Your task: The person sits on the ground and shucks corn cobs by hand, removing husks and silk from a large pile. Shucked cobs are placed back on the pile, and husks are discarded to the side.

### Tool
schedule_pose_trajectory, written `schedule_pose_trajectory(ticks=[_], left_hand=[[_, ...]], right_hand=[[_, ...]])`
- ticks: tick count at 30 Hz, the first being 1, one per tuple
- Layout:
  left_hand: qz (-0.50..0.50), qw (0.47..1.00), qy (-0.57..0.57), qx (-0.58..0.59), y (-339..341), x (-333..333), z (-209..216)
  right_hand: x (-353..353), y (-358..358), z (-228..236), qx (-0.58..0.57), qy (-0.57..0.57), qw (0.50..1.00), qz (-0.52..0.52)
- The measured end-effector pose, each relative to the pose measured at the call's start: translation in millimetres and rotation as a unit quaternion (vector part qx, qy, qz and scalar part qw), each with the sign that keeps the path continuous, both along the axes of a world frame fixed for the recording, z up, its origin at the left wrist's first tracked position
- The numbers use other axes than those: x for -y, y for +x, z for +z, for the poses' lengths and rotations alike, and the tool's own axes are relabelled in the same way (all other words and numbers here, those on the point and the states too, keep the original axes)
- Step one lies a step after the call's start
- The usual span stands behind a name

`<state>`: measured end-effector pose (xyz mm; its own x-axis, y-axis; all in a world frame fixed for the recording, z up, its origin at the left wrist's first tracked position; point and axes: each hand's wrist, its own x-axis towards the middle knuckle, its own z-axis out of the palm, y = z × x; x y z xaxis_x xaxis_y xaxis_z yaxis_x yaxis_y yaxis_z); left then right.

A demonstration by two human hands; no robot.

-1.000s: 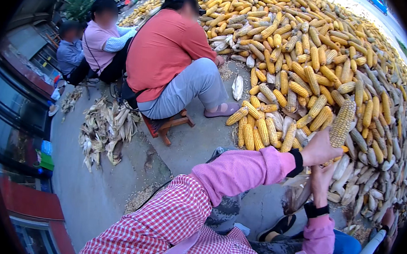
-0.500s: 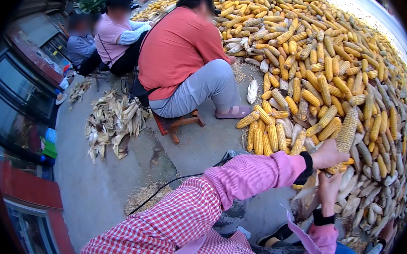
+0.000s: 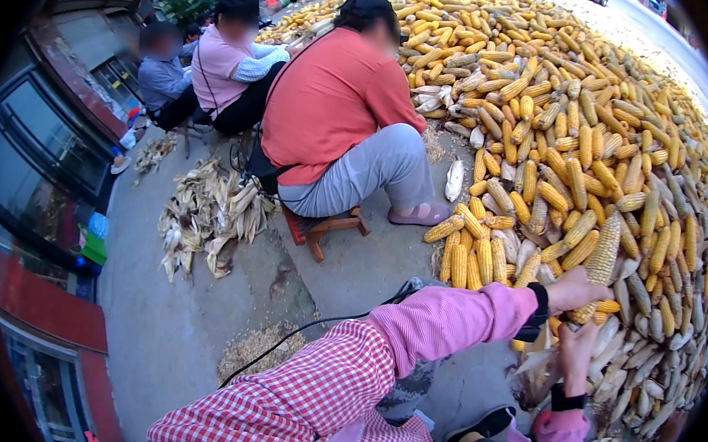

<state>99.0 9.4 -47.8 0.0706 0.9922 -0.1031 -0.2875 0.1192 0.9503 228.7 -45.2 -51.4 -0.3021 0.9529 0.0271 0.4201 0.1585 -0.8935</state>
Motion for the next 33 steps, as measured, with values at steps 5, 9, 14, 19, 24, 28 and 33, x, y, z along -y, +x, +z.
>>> schedule_pose_trajectory(ticks=[5,9,14,19,24,28,33], left_hand=[[-0.011,0.996,-0.061,-0.059,-6.5,7.9,15.1],[-0.016,0.999,-0.047,0.007,-11.5,9.1,7.9],[-0.116,0.987,-0.106,-0.032,-38.1,1.0,-8.5],[-0.099,0.979,-0.024,-0.176,-21.5,12.4,-11.3],[-0.074,0.988,-0.045,-0.128,-42.3,9.0,9.6],[-0.051,0.980,-0.035,-0.188,-53.1,-6.0,-4.6],[0.006,0.939,-0.033,-0.342,-67.8,-8.8,-2.7]], right_hand=[[1.1,2.0,-2.8,0.012,0.045,0.999,0.001],[3.7,-6.7,10.2,0.024,0.017,0.999,0.042],[18.2,-15.3,21.8,0.314,0.159,0.898,0.265],[30.6,-24.7,16.0,0.264,0.182,0.928,0.190],[13.5,-19.4,2.9,0.292,0.219,0.914,0.179],[8.3,-11.7,-10.7,0.290,0.216,0.922,0.141],[1.6,-5.2,1.8,0.256,0.226,0.939,0.026]])
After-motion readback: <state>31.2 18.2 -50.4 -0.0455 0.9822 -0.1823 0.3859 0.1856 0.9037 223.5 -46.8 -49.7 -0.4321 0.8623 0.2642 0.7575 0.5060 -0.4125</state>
